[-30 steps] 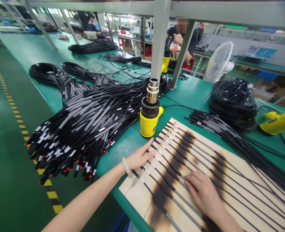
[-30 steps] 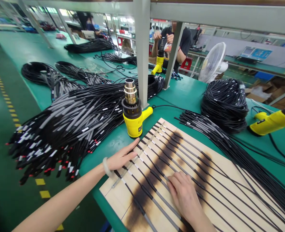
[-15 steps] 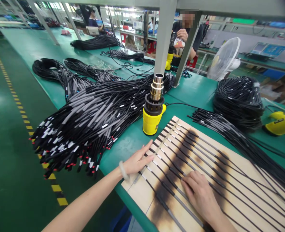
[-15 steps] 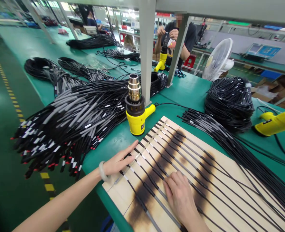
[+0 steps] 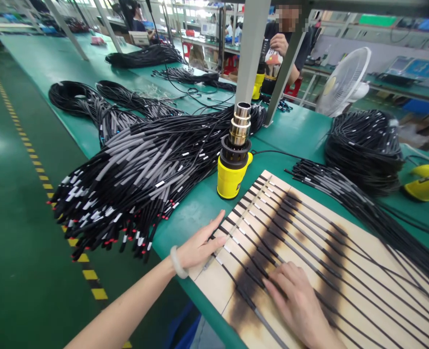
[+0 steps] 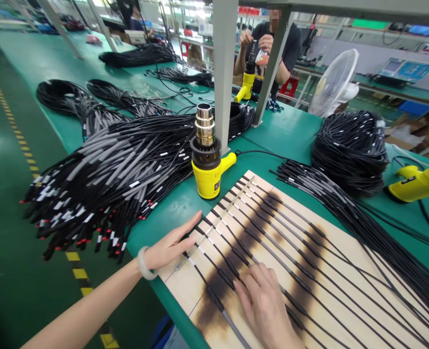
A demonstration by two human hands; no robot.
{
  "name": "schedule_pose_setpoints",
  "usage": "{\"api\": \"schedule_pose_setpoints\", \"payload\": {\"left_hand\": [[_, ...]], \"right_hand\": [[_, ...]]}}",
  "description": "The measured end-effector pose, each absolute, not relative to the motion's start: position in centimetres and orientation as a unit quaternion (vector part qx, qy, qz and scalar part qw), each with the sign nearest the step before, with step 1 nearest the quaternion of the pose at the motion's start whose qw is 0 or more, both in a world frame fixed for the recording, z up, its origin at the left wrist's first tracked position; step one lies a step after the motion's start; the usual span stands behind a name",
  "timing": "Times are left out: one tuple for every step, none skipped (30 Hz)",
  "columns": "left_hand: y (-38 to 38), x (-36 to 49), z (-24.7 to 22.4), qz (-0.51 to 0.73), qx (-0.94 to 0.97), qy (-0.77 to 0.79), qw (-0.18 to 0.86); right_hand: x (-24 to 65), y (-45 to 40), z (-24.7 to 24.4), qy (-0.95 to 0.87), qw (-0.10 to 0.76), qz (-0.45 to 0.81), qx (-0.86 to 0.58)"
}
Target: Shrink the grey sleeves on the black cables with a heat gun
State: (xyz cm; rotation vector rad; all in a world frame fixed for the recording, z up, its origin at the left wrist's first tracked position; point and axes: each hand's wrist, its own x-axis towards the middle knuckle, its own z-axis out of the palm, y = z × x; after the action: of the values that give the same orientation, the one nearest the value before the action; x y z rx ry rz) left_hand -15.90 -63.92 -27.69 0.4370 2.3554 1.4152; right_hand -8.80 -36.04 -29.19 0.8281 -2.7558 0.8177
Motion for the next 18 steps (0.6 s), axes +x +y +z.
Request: {"api": "schedule_pose_setpoints", "payload": {"left_hand": [[-63.9, -15.6, -27.7, 0.497, 0.157, 0.834, 0.179], [-63.8, -15.4, -27.7, 0.493, 0.158, 0.837, 0.181], [-63.7, -15.2, -27.6, 0.488, 0.157, 0.839, 0.183], [-63.6, -15.0, -27.6, 0.483, 0.157, 0.841, 0.185], [-63.5, -14.9, -27.5, 0.479, 0.159, 0.843, 0.186], [-63.3, -14.8, -27.4, 0.476, 0.163, 0.844, 0.186], [-63.2, -14.7, -27.3, 0.475, 0.167, 0.844, 0.185], [-63.1, -14.7, -27.3, 0.473, 0.171, 0.844, 0.185], [-63.1, -14.7, -27.2, 0.473, 0.173, 0.844, 0.184], [-63.0, -14.6, -27.3, 0.473, 0.174, 0.844, 0.185], [-63.0, -14.6, -27.3, 0.474, 0.175, 0.843, 0.185], [-63.0, -14.6, -27.4, 0.474, 0.177, 0.842, 0.185], [-63.0, -14.6, -27.6, 0.475, 0.179, 0.842, 0.185], [-63.0, -14.6, -27.7, 0.474, 0.182, 0.841, 0.184], [-63.1, -14.6, -27.8, 0.474, 0.186, 0.841, 0.183], [-63.1, -14.5, -28.0, 0.475, 0.190, 0.840, 0.182], [-63.1, -14.5, -28.1, 0.478, 0.194, 0.838, 0.180], [-63.1, -14.5, -28.2, 0.484, 0.196, 0.834, 0.179]], "right_hand": [[-8.6, -36.2, -29.1, -0.918, 0.078, 0.274, 0.277], [-8.5, -36.3, -29.1, -0.917, 0.080, 0.276, 0.277], [-8.4, -36.4, -29.0, -0.917, 0.081, 0.278, 0.276], [-8.3, -36.5, -29.0, -0.916, 0.081, 0.279, 0.276], [-8.1, -36.6, -29.0, -0.916, 0.080, 0.278, 0.278], [-8.1, -36.7, -29.0, -0.916, 0.080, 0.275, 0.281], [-8.0, -36.9, -29.1, -0.916, 0.079, 0.271, 0.285], [-7.9, -37.0, -29.1, -0.916, 0.080, 0.266, 0.290], [-7.9, -37.2, -29.2, -0.916, 0.083, 0.262, 0.294], [-7.8, -37.4, -29.2, -0.916, 0.087, 0.258, 0.296], [-7.8, -37.5, -29.2, -0.916, 0.093, 0.254, 0.297], [-7.9, -37.6, -29.2, -0.916, 0.098, 0.250, 0.297], [-7.9, -37.6, -29.2, -0.918, 0.101, 0.246, 0.295], [-7.9, -37.6, -29.2, -0.919, 0.102, 0.241, 0.295], [-7.9, -37.5, -29.2, -0.920, 0.103, 0.237, 0.294], [-7.9, -37.5, -29.2, -0.921, 0.101, 0.235, 0.294], [-7.8, -37.4, -29.2, -0.922, 0.101, 0.234, 0.293], [-7.7, -37.4, -29.2, -0.921, 0.100, 0.235, 0.294]]}}
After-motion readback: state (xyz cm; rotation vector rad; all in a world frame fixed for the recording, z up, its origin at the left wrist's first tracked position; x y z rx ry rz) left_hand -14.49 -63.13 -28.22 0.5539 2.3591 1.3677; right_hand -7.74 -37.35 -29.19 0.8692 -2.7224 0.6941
